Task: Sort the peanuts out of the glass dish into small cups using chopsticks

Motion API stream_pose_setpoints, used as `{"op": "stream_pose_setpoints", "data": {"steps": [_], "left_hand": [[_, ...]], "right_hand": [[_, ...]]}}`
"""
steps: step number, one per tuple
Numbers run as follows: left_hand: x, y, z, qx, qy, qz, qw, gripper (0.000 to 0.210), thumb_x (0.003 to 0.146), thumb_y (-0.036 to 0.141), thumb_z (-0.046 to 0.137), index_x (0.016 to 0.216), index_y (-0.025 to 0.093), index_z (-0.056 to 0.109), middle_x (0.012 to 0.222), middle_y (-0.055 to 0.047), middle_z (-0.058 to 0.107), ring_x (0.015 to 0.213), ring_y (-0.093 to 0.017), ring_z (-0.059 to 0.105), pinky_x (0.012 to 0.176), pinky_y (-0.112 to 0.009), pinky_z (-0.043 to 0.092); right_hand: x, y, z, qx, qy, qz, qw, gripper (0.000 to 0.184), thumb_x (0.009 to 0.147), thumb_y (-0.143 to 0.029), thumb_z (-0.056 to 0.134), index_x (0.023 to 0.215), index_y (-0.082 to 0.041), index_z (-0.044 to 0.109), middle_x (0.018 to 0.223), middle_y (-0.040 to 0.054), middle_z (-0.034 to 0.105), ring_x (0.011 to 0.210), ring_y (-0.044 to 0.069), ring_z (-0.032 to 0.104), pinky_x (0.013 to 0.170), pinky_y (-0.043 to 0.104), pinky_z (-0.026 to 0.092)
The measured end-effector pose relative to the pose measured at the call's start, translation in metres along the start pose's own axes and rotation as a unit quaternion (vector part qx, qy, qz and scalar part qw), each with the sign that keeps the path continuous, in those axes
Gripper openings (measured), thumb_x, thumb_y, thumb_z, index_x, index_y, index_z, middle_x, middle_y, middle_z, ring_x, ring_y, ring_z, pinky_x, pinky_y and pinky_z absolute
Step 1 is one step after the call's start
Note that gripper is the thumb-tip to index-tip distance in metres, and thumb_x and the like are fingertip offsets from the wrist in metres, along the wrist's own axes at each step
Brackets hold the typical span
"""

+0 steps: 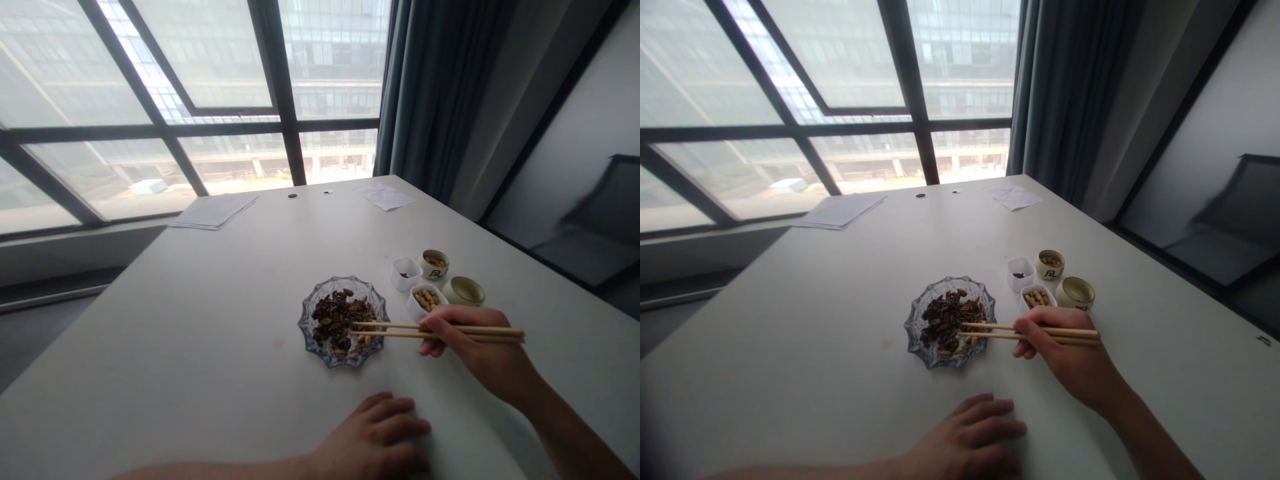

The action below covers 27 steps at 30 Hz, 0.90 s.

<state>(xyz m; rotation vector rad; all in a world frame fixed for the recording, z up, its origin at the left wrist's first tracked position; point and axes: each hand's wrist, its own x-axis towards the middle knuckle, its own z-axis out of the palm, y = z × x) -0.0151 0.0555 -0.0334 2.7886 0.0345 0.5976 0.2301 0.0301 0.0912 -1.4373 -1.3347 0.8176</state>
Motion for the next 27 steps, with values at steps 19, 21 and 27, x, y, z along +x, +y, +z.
{"op": "stream_pose_setpoints", "data": {"steps": [19, 21, 27], "left_hand": [[-0.001, -0.003, 0.002, 0.019, -0.017, 0.010, 1.000, 0.027, 0.114, 0.042, 0.049, 0.125, 0.028, 0.069, 0.152, 0.005, 0.063, 0.147, -0.019, 0.052, 0.128, -0.034, 0.033], [0.000, -0.003, 0.001, 0.019, -0.013, 0.011, 1.000, 0.027, 0.115, 0.041, 0.048, 0.125, 0.028, 0.069, 0.152, 0.006, 0.064, 0.147, -0.019, 0.052, 0.128, -0.034, 0.033], [0.001, -0.002, -0.001, 0.015, -0.021, 0.010, 1.000, 0.026, 0.115, 0.041, 0.048, 0.124, 0.027, 0.069, 0.151, 0.005, 0.064, 0.147, -0.019, 0.053, 0.128, -0.034, 0.033]], "right_hand": [[0.032, -0.050, 0.028, -0.110, -0.081, -0.029, 0.990, 0.051, 0.104, -0.056, 0.056, 0.075, -0.020, 0.074, 0.063, 0.0037, 0.074, 0.059, 0.018, 0.071, 0.055, 0.026, 0.053], [0.031, -0.044, 0.025, -0.089, -0.064, -0.031, 0.993, 0.048, 0.103, -0.056, 0.060, 0.077, -0.019, 0.077, 0.068, 0.0044, 0.077, 0.062, 0.017, 0.073, 0.057, 0.025, 0.055], [0.015, -0.016, 0.007, -0.020, 0.002, -0.041, 0.999, 0.037, 0.100, -0.052, 0.067, 0.088, -0.020, 0.082, 0.074, 0.0059, 0.081, 0.064, 0.018, 0.076, 0.060, 0.025, 0.062]]}}
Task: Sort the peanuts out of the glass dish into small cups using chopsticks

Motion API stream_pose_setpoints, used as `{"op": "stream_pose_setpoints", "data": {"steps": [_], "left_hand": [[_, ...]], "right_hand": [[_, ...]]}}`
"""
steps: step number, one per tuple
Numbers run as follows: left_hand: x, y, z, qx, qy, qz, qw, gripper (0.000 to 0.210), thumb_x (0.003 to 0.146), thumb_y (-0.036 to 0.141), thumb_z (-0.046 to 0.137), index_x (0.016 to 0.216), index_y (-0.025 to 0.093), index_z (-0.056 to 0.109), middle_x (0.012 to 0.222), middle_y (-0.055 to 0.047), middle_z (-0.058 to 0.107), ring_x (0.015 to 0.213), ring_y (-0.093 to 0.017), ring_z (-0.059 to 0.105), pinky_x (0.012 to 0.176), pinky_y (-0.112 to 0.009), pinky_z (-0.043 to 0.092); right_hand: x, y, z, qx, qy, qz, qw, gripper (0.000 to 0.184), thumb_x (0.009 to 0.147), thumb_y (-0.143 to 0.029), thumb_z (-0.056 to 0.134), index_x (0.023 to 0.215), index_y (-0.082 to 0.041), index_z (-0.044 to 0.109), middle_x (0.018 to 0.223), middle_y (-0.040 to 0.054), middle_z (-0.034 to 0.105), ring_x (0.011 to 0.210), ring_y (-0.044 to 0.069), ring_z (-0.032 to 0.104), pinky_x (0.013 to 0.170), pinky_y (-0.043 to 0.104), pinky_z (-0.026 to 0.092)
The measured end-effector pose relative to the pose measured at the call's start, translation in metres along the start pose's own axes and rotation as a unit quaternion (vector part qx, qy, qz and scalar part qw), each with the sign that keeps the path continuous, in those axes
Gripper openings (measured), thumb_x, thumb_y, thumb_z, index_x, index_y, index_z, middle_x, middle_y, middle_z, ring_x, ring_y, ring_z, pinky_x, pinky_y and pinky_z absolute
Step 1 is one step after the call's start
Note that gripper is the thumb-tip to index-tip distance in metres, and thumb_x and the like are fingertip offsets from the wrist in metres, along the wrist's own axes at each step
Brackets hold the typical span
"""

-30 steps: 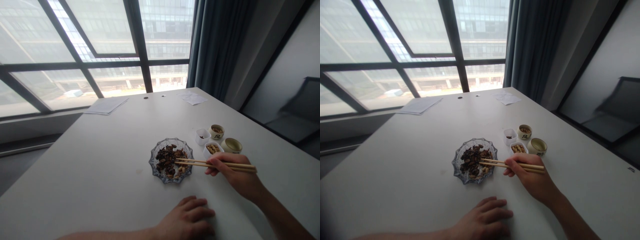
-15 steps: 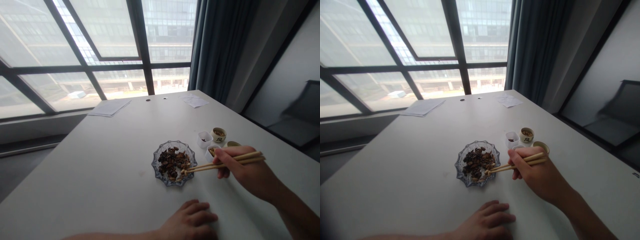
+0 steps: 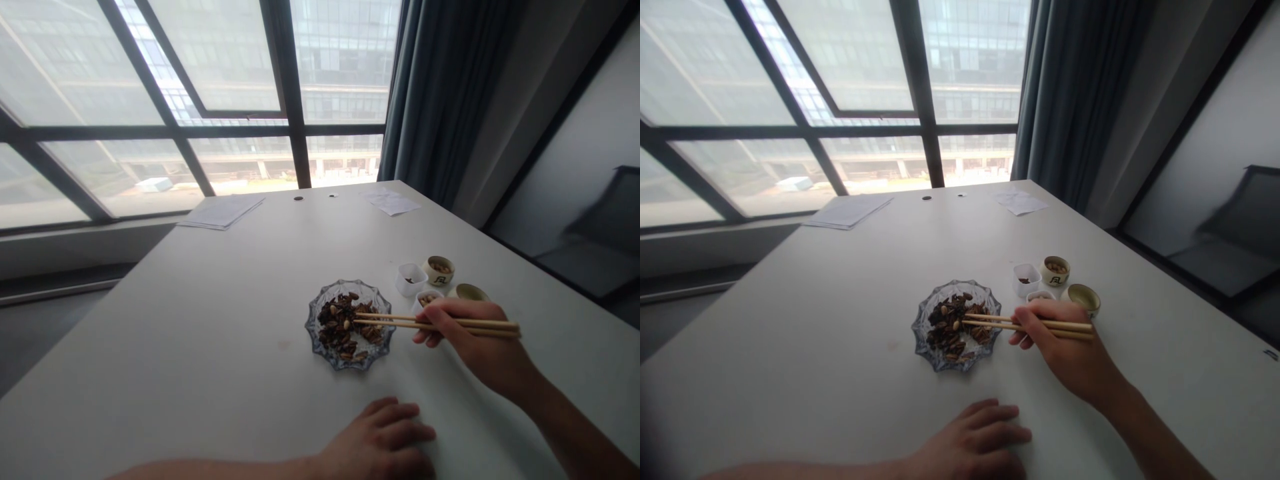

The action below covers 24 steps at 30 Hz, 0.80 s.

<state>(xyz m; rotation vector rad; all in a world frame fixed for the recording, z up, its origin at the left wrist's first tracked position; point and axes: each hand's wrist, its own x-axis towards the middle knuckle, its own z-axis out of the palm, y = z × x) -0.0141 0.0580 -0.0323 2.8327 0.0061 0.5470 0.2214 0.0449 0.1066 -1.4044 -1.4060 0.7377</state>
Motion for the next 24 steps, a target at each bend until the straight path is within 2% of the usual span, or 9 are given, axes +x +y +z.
{"op": "stream_pose_setpoints", "data": {"steps": [8, 15, 20, 24], "left_hand": [[0.000, 0.001, -0.001, 0.004, -0.013, -0.002, 1.000, 0.024, 0.113, 0.040, 0.053, 0.126, 0.028, 0.069, 0.152, 0.005, 0.063, 0.148, -0.020, 0.052, 0.128, -0.035, 0.034], [0.000, 0.001, 0.000, 0.008, -0.017, 0.000, 1.000, 0.023, 0.113, 0.039, 0.053, 0.125, 0.029, 0.070, 0.153, 0.005, 0.063, 0.148, -0.020, 0.051, 0.127, -0.034, 0.034], [0.000, 0.001, 0.002, 0.005, -0.016, -0.003, 1.000, 0.021, 0.111, 0.040, 0.057, 0.122, 0.029, 0.071, 0.151, 0.003, 0.064, 0.147, -0.021, 0.052, 0.127, -0.035, 0.035], [-0.001, 0.000, 0.002, 0.003, -0.006, 0.000, 1.000, 0.023, 0.112, 0.040, 0.054, 0.124, 0.028, 0.070, 0.152, 0.005, 0.063, 0.147, -0.020, 0.053, 0.127, -0.035, 0.034]], "right_hand": [[-0.008, 0.021, 0.016, 0.043, 0.011, 0.005, 0.999, 0.039, 0.097, -0.054, 0.071, 0.083, -0.019, 0.081, 0.069, 0.0067, 0.079, 0.061, 0.020, 0.075, 0.058, 0.028, 0.061], [-0.017, 0.037, 0.034, 0.112, 0.076, 0.063, 0.989, 0.044, 0.092, -0.061, 0.074, 0.086, -0.018, 0.080, 0.074, 0.0097, 0.082, 0.062, 0.022, 0.078, 0.059, 0.031, 0.066], [-0.020, 0.045, 0.043, 0.161, 0.098, 0.064, 0.980, 0.050, 0.088, -0.067, 0.075, 0.086, -0.017, 0.081, 0.078, 0.0118, 0.083, 0.068, 0.026, 0.081, 0.059, 0.032, 0.068], [-0.020, 0.046, 0.045, 0.168, 0.125, 0.072, 0.975, 0.051, 0.085, -0.067, 0.078, 0.086, -0.016, 0.081, 0.078, 0.0118, 0.083, 0.070, 0.029, 0.082, 0.061, 0.035, 0.070]]}}
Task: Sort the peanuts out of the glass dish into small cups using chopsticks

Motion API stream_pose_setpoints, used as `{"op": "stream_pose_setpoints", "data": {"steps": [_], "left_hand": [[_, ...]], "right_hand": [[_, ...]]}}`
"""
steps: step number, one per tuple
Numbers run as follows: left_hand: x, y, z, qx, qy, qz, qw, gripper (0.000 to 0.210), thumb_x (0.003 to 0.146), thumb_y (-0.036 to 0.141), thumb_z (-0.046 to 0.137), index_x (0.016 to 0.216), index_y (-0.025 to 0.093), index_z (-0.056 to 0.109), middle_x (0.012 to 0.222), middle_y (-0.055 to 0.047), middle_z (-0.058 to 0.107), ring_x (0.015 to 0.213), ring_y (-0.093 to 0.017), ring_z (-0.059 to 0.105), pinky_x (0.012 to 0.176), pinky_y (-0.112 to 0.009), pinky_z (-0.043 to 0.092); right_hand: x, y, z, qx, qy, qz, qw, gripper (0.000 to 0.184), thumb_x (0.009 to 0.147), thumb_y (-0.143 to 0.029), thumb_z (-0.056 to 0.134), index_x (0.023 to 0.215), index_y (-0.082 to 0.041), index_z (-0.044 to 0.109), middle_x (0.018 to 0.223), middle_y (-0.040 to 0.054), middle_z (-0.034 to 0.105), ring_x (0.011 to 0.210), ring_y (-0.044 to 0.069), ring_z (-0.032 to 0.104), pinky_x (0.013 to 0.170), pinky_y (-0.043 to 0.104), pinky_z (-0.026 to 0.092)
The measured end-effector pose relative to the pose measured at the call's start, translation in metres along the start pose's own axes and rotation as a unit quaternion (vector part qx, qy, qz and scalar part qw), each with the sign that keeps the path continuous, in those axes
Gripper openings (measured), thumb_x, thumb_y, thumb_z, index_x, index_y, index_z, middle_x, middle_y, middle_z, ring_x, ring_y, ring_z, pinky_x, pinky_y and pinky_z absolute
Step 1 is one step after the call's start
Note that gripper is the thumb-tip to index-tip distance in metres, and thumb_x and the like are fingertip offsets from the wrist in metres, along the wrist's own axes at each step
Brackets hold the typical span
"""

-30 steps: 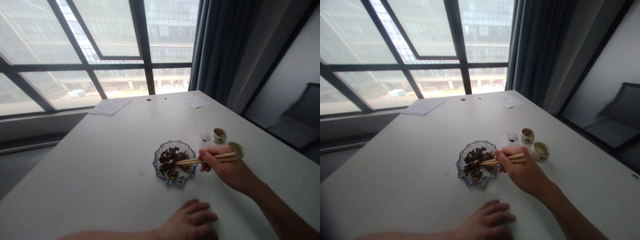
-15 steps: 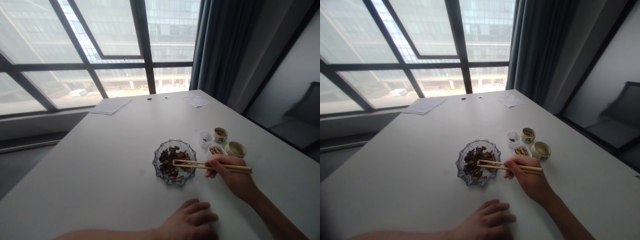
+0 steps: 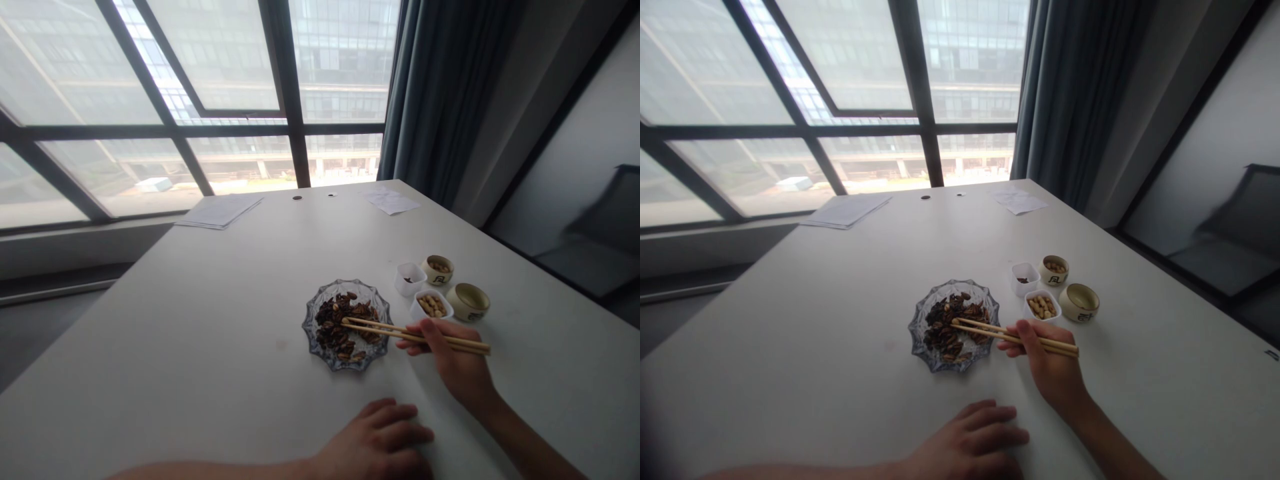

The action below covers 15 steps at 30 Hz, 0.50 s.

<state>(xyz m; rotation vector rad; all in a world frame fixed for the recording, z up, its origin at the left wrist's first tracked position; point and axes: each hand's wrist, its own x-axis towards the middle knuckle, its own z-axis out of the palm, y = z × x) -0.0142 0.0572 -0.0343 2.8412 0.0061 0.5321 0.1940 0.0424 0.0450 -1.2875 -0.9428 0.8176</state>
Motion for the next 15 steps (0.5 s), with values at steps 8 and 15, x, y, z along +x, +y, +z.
{"op": "stream_pose_setpoints", "data": {"steps": [8, 15], "left_hand": [[0.000, 0.000, -0.005, -0.013, -0.009, -0.005, 1.000, 0.023, 0.112, 0.041, 0.055, 0.125, 0.029, 0.069, 0.151, 0.004, 0.064, 0.148, -0.019, 0.052, 0.127, -0.033, 0.034], [0.000, -0.001, -0.007, -0.055, -0.041, -0.014, 0.998, 0.025, 0.113, 0.040, 0.051, 0.127, 0.026, 0.067, 0.153, 0.001, 0.062, 0.151, -0.021, 0.047, 0.130, -0.036, 0.030]], "right_hand": [[0.023, -0.018, -0.041, -0.022, 0.148, -0.111, 0.982, 0.039, 0.092, -0.054, 0.077, 0.090, -0.015, 0.081, 0.083, 0.0118, 0.083, 0.066, 0.027, 0.081, 0.061, 0.036, 0.070], [0.055, -0.025, -0.092, -0.035, 0.323, -0.186, 0.927, 0.034, 0.095, -0.048, 0.075, 0.085, -0.016, 0.076, 0.080, 0.0096, 0.077, 0.067, 0.024, 0.078, 0.075, 0.038, 0.068]]}}
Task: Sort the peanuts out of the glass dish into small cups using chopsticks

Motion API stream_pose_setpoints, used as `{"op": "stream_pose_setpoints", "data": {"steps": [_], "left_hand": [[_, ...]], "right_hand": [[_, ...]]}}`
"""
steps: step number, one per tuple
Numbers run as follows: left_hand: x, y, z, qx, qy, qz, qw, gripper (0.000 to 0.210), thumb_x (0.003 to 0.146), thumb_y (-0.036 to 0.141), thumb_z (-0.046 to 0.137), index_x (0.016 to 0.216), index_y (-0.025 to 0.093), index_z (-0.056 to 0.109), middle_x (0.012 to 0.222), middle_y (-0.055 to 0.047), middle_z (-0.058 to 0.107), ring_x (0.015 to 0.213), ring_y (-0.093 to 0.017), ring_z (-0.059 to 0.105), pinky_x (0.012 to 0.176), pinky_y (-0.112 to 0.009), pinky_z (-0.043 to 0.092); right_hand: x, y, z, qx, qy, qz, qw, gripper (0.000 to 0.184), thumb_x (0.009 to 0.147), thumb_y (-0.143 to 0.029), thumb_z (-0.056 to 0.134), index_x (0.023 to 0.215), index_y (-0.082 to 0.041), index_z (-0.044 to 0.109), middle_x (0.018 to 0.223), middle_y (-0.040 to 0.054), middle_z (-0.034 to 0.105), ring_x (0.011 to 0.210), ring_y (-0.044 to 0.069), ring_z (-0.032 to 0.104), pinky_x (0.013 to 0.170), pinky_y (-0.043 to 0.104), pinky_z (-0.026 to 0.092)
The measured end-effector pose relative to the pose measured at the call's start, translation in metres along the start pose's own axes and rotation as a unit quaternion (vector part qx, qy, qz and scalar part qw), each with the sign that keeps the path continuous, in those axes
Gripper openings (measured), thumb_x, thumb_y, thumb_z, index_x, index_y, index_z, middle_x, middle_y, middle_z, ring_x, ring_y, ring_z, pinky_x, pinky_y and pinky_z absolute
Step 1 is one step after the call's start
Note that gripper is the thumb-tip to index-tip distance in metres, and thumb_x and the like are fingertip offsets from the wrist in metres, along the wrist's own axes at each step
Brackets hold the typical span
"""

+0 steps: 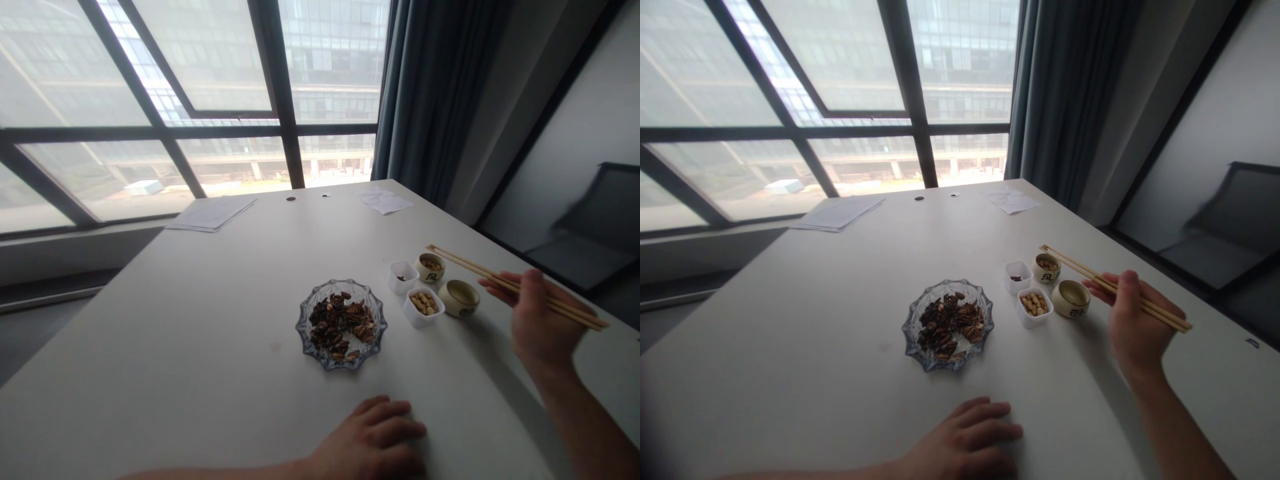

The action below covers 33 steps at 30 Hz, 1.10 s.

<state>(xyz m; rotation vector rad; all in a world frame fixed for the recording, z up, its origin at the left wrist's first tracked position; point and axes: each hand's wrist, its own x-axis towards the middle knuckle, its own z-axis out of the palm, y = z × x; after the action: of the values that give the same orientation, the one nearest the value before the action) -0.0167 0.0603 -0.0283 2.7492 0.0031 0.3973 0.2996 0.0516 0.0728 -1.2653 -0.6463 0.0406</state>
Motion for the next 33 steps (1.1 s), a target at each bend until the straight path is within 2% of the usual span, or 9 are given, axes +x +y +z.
{"op": "stream_pose_setpoints", "data": {"steps": [7, 11, 13, 18, 21, 23, 29, 33], "left_hand": [[0.001, 0.001, 0.000, 0.000, 0.002, 0.001, 1.000, 0.023, 0.112, 0.038, 0.054, 0.127, 0.026, 0.067, 0.153, 0.002, 0.062, 0.151, -0.021, 0.048, 0.130, -0.035, 0.030], [0.001, 0.001, -0.001, 0.005, 0.001, 0.002, 1.000, 0.024, 0.114, 0.038, 0.051, 0.128, 0.026, 0.066, 0.154, 0.003, 0.061, 0.151, -0.021, 0.047, 0.130, -0.035, 0.029], [0.001, 0.001, -0.001, 0.006, 0.000, 0.002, 1.000, 0.023, 0.113, 0.038, 0.054, 0.127, 0.026, 0.067, 0.154, 0.003, 0.061, 0.151, -0.021, 0.047, 0.130, -0.035, 0.029], [0.000, -0.001, 0.005, 0.015, 0.001, -0.001, 1.000, 0.021, 0.110, 0.036, 0.060, 0.128, 0.027, 0.067, 0.153, 0.001, 0.062, 0.151, -0.021, 0.048, 0.129, -0.037, 0.031], [0.000, -0.001, 0.006, 0.024, 0.001, -0.003, 1.000, 0.022, 0.109, 0.038, 0.063, 0.127, 0.027, 0.068, 0.153, 0.002, 0.062, 0.151, -0.022, 0.048, 0.129, -0.037, 0.032], [-0.001, 0.000, 0.007, 0.022, 0.004, -0.001, 1.000, 0.022, 0.110, 0.038, 0.061, 0.127, 0.027, 0.067, 0.154, 0.003, 0.062, 0.151, -0.022, 0.048, 0.129, -0.037, 0.032], [-0.002, -0.001, 0.013, 0.017, 0.022, -0.001, 1.000, 0.021, 0.111, 0.036, 0.058, 0.127, 0.026, 0.068, 0.154, 0.003, 0.062, 0.151, -0.022, 0.047, 0.130, -0.039, 0.031], [-0.002, -0.001, 0.014, 0.018, 0.025, 0.003, 1.000, 0.022, 0.111, 0.036, 0.057, 0.127, 0.027, 0.068, 0.154, 0.002, 0.061, 0.151, -0.022, 0.048, 0.129, -0.039, 0.032]], "right_hand": [[0.003, 0.005, -0.005, -0.005, -0.031, 0.017, 0.999, 0.028, 0.092, -0.047, 0.078, 0.090, -0.020, 0.073, 0.086, 0.0104, 0.075, 0.079, 0.030, 0.078, 0.082, 0.044, 0.065], [-0.002, -0.001, 0.000, 0.010, 0.007, -0.003, 1.000, 0.036, 0.092, -0.053, 0.077, 0.087, -0.018, 0.074, 0.078, 0.0090, 0.074, 0.069, 0.026, 0.077, 0.075, 0.040, 0.066], [-0.008, -0.002, 0.005, 0.024, -0.003, -0.001, 1.000, 0.037, 0.093, -0.052, 0.077, 0.087, -0.016, 0.075, 0.075, 0.0086, 0.075, 0.065, 0.024, 0.077, 0.070, 0.035, 0.067], [-0.048, -0.005, 0.022, 0.064, -0.136, 0.025, 0.988, 0.038, 0.097, -0.052, 0.073, 0.093, -0.014, 0.079, 0.079, 0.0105, 0.081, 0.067, 0.024, 0.081, 0.062, 0.031, 0.069], [-0.081, -0.010, 0.034, 0.078, -0.246, 0.053, 0.965, 0.036, 0.098, -0.050, 0.072, 0.095, -0.015, 0.081, 0.084, 0.0113, 0.082, 0.073, 0.028, 0.083, 0.060, 0.033, 0.070], [-0.099, -0.013, 0.041, 0.086, -0.286, 0.081, 0.951, 0.033, 0.099, -0.049, 0.071, 0.095, -0.017, 0.082, 0.084, 0.0095, 0.082, 0.076, 0.027, 0.083, 0.061, 0.032, 0.070], [-0.117, -0.001, 0.054, 0.103, -0.367, 0.119, 0.917, 0.033, 0.100, -0.049, 0.070, 0.096, -0.019, 0.080, 0.091, 0.0094, 0.082, 0.080, 0.025, 0.083, 0.063, 0.030, 0.069], [-0.118, 0.007, 0.056, 0.100, -0.382, 0.135, 0.909, 0.036, 0.100, -0.052, 0.069, 0.097, -0.018, 0.081, 0.096, 0.0112, 0.083, 0.085, 0.027, 0.084, 0.064, 0.030, 0.070]]}}
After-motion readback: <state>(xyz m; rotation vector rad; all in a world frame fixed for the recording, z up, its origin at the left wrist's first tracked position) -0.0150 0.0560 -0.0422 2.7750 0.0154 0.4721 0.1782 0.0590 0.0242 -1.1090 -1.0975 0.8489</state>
